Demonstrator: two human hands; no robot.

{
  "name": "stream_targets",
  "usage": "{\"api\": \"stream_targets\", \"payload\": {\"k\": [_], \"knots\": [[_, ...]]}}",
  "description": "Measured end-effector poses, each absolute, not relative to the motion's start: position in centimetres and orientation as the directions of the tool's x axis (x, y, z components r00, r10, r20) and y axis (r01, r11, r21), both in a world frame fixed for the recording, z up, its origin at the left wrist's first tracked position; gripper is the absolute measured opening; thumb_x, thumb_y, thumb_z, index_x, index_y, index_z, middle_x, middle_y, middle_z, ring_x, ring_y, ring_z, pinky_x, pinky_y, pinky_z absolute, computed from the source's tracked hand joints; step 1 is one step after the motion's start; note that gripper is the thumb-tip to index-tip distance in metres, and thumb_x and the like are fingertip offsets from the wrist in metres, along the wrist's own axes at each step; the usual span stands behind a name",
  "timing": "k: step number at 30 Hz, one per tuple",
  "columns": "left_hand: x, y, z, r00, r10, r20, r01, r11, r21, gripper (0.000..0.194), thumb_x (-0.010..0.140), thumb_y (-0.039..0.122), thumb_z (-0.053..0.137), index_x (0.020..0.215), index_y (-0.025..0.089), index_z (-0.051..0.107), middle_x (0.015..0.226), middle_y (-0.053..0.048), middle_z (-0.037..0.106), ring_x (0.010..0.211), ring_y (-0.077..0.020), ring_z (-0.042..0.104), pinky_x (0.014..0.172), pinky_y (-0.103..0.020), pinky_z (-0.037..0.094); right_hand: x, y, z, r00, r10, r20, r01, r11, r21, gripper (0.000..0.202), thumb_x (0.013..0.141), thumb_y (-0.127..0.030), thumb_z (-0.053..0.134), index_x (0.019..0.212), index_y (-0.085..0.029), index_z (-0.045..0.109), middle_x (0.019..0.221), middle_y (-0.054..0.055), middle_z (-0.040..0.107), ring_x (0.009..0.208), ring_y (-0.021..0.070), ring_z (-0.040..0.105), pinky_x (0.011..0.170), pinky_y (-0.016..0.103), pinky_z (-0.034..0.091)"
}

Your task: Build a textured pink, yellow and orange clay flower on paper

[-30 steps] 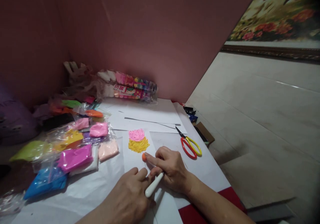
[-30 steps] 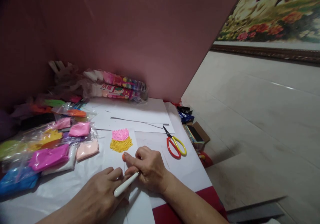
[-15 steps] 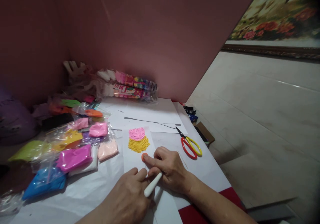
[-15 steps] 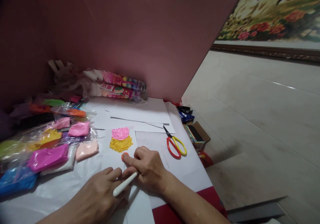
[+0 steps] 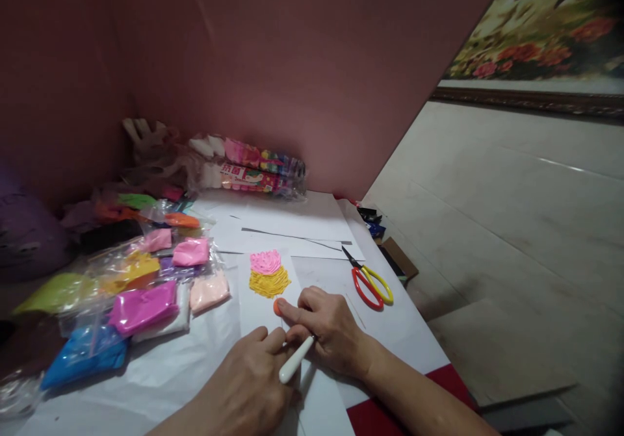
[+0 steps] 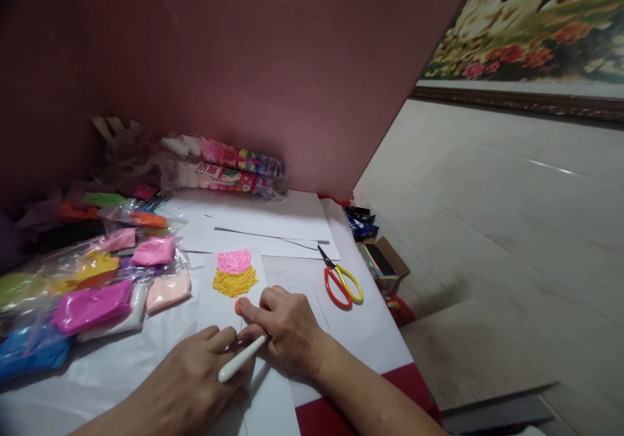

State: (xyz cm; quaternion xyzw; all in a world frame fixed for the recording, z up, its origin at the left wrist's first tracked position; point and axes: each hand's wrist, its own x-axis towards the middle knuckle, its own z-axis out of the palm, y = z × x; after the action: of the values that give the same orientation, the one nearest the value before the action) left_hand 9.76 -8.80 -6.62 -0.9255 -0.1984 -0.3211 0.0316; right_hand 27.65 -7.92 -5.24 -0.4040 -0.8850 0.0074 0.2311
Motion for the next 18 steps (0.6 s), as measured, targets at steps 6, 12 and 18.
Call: {"api": "stream_targets", "payload": {"k": [6, 12, 18], "knots": [[9.75, -8.8, -6.76, 0.741, 0.349, 0.574, 0.396, -0.917, 0.046, 0.014, 0.075, 0.019, 0.07, 0.067, 0.018, 0.058, 0.069, 0.001, 0.062, 0.063, -0.0145, 0.049, 0.051, -0.033, 0.028, 27.51, -7.94, -5.19, -0.579, 0.729, 0.366, 0.731, 0.663, -0.164, 0.034, 0.094, -0.036, 0.042, 0.121, -0.022, 0.058, 0.075, 0.004, 0.055, 0.068, 0.0163, 0.05, 0.057, 0.028, 0.036], [9.66, -8.85, -6.48, 0.75, 0.365, 0.551, 0.398, -0.915, 0.064, 0.017, 0.073, 0.022, 0.073, 0.066, 0.018, 0.058, 0.07, 0.001, 0.064, 0.062, -0.0154, 0.049, 0.051, -0.033, 0.027, 27.32, -7.98, -4.83, -0.596, 0.729, 0.337, 0.726, 0.668, -0.163, 0.034, 0.095, -0.036, 0.041, 0.118, -0.02, 0.058, 0.075, 0.004, 0.056, 0.068, 0.0164, 0.049, 0.058, 0.027, 0.036], [9.67, -8.89, -6.76, 0.763, 0.375, 0.527, 0.408, -0.911, 0.057, 0.019, 0.074, 0.026, 0.073, 0.066, 0.018, 0.058, 0.072, 0.0, 0.063, 0.063, -0.0152, 0.048, 0.051, -0.033, 0.026, 27.18, -8.16, -4.67, -0.595, 0.741, 0.312, 0.735, 0.658, -0.163, 0.034, 0.095, -0.037, 0.038, 0.118, -0.02, 0.058, 0.076, 0.004, 0.056, 0.069, 0.0168, 0.048, 0.058, 0.027, 0.034]]}}
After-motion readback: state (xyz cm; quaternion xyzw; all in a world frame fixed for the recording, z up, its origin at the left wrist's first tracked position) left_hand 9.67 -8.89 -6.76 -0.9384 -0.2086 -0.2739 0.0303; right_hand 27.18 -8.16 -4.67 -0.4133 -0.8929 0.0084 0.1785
